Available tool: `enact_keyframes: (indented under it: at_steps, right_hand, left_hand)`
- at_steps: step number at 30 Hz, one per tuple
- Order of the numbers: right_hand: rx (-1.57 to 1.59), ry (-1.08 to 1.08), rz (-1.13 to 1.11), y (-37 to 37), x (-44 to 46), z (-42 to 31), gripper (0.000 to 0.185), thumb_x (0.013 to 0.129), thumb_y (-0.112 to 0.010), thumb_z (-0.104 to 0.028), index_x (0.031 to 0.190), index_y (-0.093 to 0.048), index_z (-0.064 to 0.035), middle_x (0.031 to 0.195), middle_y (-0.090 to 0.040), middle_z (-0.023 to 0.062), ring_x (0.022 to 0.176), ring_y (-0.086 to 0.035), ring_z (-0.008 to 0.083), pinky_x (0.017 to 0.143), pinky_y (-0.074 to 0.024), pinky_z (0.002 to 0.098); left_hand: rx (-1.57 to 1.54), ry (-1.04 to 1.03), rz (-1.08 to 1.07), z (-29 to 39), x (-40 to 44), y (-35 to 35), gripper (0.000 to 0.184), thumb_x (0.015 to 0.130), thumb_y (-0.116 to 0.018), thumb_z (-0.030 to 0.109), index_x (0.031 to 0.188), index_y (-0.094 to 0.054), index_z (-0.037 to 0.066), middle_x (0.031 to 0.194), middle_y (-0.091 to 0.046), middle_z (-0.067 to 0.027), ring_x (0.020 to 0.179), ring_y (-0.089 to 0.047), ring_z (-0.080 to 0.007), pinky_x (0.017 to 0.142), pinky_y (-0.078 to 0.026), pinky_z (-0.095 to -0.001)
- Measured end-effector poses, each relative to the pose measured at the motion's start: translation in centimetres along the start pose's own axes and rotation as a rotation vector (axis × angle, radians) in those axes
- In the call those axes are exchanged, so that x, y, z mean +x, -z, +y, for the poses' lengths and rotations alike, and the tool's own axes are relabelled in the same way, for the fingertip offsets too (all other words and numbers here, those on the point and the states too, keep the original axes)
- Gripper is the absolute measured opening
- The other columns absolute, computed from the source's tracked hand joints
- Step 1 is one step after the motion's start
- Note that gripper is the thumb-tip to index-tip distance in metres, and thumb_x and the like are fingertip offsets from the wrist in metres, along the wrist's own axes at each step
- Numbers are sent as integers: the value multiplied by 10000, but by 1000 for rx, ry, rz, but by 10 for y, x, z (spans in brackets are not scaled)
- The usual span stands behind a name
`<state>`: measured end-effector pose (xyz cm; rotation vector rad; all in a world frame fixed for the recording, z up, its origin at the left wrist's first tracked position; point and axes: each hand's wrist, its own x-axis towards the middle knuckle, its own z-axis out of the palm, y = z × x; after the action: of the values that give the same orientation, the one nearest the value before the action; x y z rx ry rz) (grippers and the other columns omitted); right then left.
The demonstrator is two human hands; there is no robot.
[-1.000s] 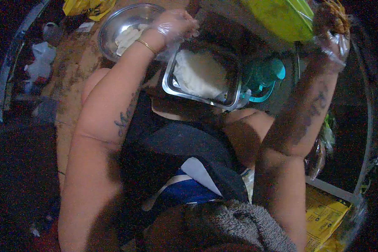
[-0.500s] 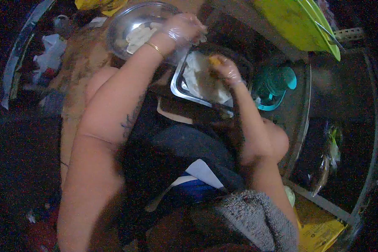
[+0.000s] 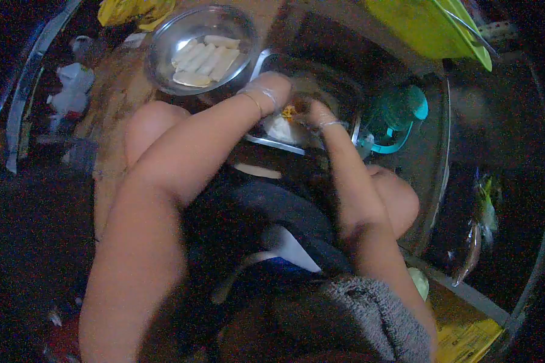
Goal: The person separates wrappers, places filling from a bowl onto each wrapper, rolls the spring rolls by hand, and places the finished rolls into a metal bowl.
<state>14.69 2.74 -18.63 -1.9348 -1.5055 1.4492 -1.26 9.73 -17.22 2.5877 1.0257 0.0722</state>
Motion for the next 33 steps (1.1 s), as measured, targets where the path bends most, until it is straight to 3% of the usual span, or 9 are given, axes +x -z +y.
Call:
enact_keyframes:
  at_steps: [7,8,11,14,21,23,26,28,33]
  right_hand:
    - [-439,-38,104,-2,26,57,530,758,-680,-167,1229,-465,-51,1284,-485,152,1181,-460,295,975,-370,417]
    - [-21,-45,299,-10,41,89,511,770,-659,-164,1235,-473,-60,1277,-492,148,1208,-439,294,993,-357,405]
    - [-757,159,126,22,2,54,528,753,-678,-194,1236,-499,-77,1235,-530,149,1139,-500,297,964,-392,381]
    - [-500,-15,62,51,0,37,495,727,-703,-213,1184,-559,-88,1146,-594,132,1044,-560,283,894,-448,359]
    - [-328,730,856,132,-148,-156,204,779,-663,-112,974,-666,-55,886,-672,60,801,-612,132,754,-485,265]
    - [-966,1048,1277,158,-183,-218,226,756,-641,-53,976,-656,-100,909,-670,69,830,-636,187,725,-510,289]
    - [-1432,890,1281,190,-205,-284,212,759,-613,-94,969,-627,-73,892,-647,65,767,-613,200,663,-504,320]
    - [-907,734,991,191,-175,-311,212,759,-606,-86,966,-622,-44,849,-629,67,709,-583,185,622,-487,306]
    - [-891,245,452,209,-91,-298,238,779,-589,-127,1002,-606,-45,907,-611,76,763,-573,195,669,-475,316]
  left_hand:
    - [116,83,-227,59,-4,5,316,871,-394,165,1093,-583,41,1089,-588,-205,1007,-576,-339,848,-469,-427]
    - [126,73,-264,62,-1,1,315,869,-396,160,1082,-589,33,1095,-586,-209,1008,-576,-343,851,-469,-425]
    - [69,87,-308,62,9,-8,314,858,-401,146,1061,-608,25,1115,-581,-211,1018,-577,-346,860,-468,-415]
    - [107,-4,-178,35,18,-30,283,826,-454,152,1021,-621,33,1049,-611,-206,971,-601,-344,857,-468,-436]
    - [101,39,-147,31,-13,92,291,829,-457,130,1049,-627,48,1077,-601,-196,1008,-583,-336,879,-461,-404]
    - [41,21,-28,19,-31,109,277,818,-480,117,1045,-627,55,1064,-605,-192,1003,-584,-336,872,-465,-404]
    - [-2,-28,102,-1,-62,128,268,781,-554,116,1035,-619,64,1017,-618,-185,966,-593,-341,851,-473,-413]
    - [-25,-11,151,-8,-77,143,314,730,-654,151,1031,-604,75,964,-630,-176,921,-600,-351,826,-478,-428]
    - [-25,-52,111,-48,-114,154,251,780,-557,129,1009,-634,59,1019,-617,-192,938,-604,-335,841,-478,-406]
